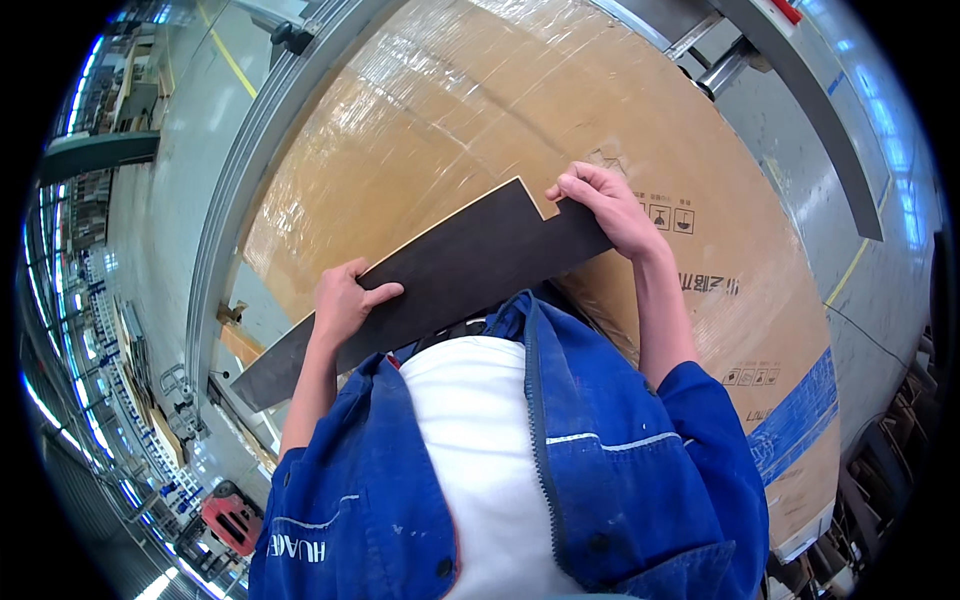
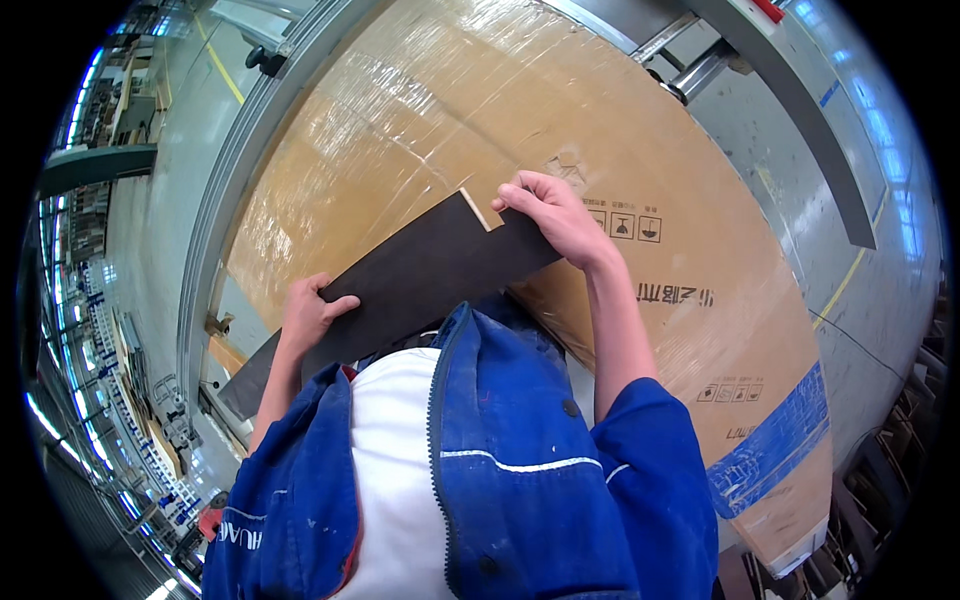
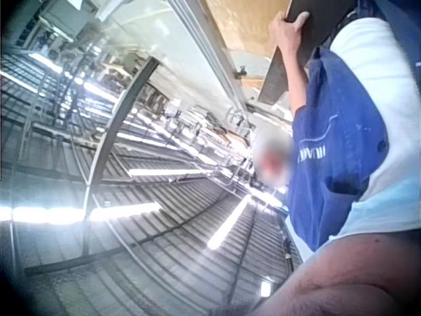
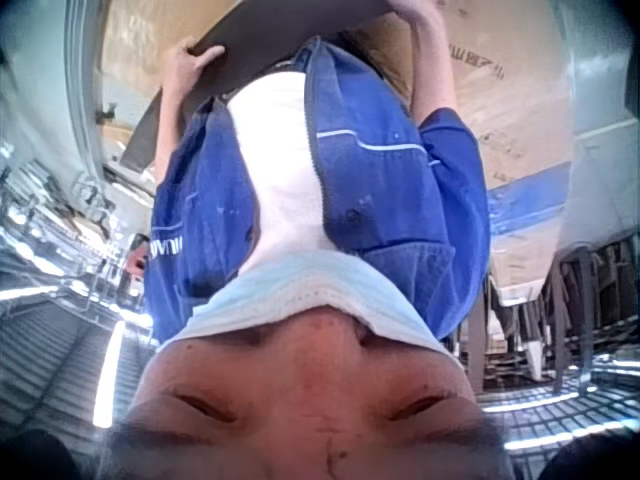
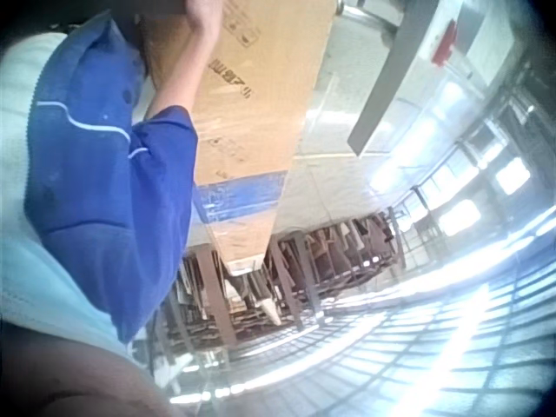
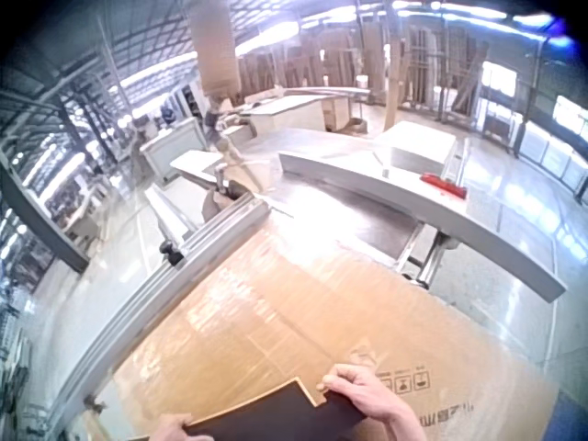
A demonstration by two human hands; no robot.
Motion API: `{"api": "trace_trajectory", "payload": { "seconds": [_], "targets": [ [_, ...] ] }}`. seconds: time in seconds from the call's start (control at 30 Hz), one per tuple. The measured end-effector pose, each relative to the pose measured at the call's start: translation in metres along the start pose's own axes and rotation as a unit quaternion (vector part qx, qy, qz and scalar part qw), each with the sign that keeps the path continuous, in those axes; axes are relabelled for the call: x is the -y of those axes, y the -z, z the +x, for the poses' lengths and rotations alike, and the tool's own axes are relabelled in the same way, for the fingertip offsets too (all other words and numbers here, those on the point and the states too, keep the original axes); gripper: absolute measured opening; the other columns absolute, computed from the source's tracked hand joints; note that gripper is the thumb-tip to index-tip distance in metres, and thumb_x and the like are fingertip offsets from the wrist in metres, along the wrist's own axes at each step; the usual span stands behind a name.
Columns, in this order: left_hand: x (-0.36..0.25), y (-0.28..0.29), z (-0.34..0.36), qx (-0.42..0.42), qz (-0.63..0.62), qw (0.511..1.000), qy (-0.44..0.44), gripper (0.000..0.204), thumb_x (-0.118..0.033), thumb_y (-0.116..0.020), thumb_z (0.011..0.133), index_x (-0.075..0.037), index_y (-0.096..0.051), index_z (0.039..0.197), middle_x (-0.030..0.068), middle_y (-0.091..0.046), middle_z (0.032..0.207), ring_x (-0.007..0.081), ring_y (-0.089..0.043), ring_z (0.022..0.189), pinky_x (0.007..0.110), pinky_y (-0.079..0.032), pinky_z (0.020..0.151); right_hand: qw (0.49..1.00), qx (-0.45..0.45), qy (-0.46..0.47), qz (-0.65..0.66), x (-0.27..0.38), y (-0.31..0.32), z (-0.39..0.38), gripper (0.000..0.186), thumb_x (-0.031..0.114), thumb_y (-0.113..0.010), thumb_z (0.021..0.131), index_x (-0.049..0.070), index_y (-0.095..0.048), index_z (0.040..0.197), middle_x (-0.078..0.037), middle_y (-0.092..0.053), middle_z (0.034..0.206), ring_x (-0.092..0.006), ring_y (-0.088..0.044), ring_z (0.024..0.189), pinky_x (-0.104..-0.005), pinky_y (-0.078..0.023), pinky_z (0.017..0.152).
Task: The person positions a dark rectangular board on a table saw and pushes it through the blade to cut it. After the cut, the person lifts the board, flips it to inspect the cut edge, and places it back on the saw table.
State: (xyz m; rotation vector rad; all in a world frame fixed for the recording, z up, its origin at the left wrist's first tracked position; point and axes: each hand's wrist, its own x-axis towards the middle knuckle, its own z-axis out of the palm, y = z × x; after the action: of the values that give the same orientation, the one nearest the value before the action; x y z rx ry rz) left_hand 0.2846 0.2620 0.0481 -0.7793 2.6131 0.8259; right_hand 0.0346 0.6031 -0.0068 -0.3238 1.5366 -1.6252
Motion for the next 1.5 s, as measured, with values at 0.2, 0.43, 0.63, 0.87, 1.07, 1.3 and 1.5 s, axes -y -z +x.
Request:
{"api": "trace_trajectory", "payload": {
  "seconds": [0.2, 0.43, 0.63, 0.87, 1.07, 1.3, 1.5],
  "targets": [
    [0.004, -0.002, 0.008, -0.024, 0.003, 1.0, 0.012, 0.052, -0.047, -0.093, 0.08, 0.001, -0.074, 0.085, 0.0194, -0.068, 0.07, 0.0284, -0.066, 0.062, 0.041, -0.051, 0.063, 0.991, -0.023, -0.097, 0.094, 0.006, -0.005, 0.018, 0.038, 0.045, -0.064, 0.11, 0.011, -0.07, 0.094, 0.003, -0.07, 0.093, -0.0062, -0.06, 0.081, -0.0247, -0.05, 0.076],
    [0.014, -0.021, 0.026, -0.024, 0.015, 1.0, -0.001, 0.061, -0.054, -0.079, 0.093, 0.004, -0.068, 0.076, 0.0228, -0.062, 0.065, 0.031, -0.062, 0.06, 0.045, -0.049, 0.062, 0.993, -0.112, -0.005, 0.039, -0.014, -0.005, 0.028, 0.04, 0.046, -0.073, 0.105, 0.007, -0.071, 0.099, 0.0, -0.067, 0.086, -0.0072, -0.062, 0.077, -0.028, -0.052, 0.071],
    [0.025, -0.029, 0.034, -0.009, 0.058, 0.998, 0.016, 0.067, -0.06, -0.075, 0.094, 0.003, -0.065, 0.074, 0.0249, -0.063, 0.068, 0.0372, -0.065, 0.066, 0.048, -0.049, 0.064, 0.991, -0.11, 0.043, -0.063, -0.018, -0.001, 0.021, 0.03, 0.03, -0.081, 0.096, 0.001, -0.074, 0.096, -0.003, -0.07, 0.083, -0.0101, -0.064, 0.076, -0.0313, -0.053, 0.071],
    [0.014, -0.03, 0.035, 0.024, 0.084, 0.996, 0.036, 0.066, -0.063, -0.072, 0.096, 0.001, -0.072, 0.081, 0.0267, -0.07, 0.078, 0.0447, -0.071, 0.079, 0.051, -0.054, 0.072, 0.981, -0.154, 0.015, -0.119, -0.024, 0.0, 0.02, 0.033, 0.031, -0.08, 0.095, -0.001, -0.076, 0.092, -0.006, -0.072, 0.079, -0.012, -0.066, 0.074, -0.0322, -0.054, 0.071],
    [0.02, -0.035, 0.035, 0.019, 0.073, 0.997, 0.021, 0.067, -0.065, -0.072, 0.096, 0.001, -0.071, 0.081, 0.0266, -0.069, 0.076, 0.0456, -0.07, 0.077, 0.052, -0.053, 0.07, 0.99, -0.117, -0.035, -0.068, -0.02, 0.012, 0.015, 0.033, 0.033, -0.08, 0.099, 0.001, -0.078, 0.093, -0.002, -0.074, 0.082, -0.0087, -0.065, 0.075, -0.0288, -0.053, 0.069],
    [0.018, -0.035, 0.033, 0.01, 0.083, 0.996, 0.013, 0.068, -0.065, -0.071, 0.096, 0.0, -0.069, 0.078, 0.0263, -0.068, 0.074, 0.0455, -0.069, 0.076, 0.053, -0.052, 0.069, 0.991, -0.129, -0.024, -0.009, -0.03, 0.011, 0.014, 0.033, 0.033, -0.082, 0.097, 0.0, -0.081, 0.097, -0.001, -0.074, 0.083, -0.0084, -0.065, 0.075, -0.028, -0.052, 0.067],
    [0.018, -0.036, 0.034, 0.014, 0.079, 0.997, 0.014, 0.068, -0.065, -0.072, 0.095, 0.0, -0.068, 0.076, 0.0257, -0.067, 0.073, 0.0445, -0.069, 0.075, 0.053, -0.051, 0.068, 0.988, -0.146, -0.031, -0.027, -0.034, 0.009, 0.016, 0.033, 0.035, -0.081, 0.099, 0.002, -0.081, 0.097, -0.001, -0.074, 0.082, -0.0077, -0.064, 0.073, -0.0284, -0.051, 0.065]
  ]
}}
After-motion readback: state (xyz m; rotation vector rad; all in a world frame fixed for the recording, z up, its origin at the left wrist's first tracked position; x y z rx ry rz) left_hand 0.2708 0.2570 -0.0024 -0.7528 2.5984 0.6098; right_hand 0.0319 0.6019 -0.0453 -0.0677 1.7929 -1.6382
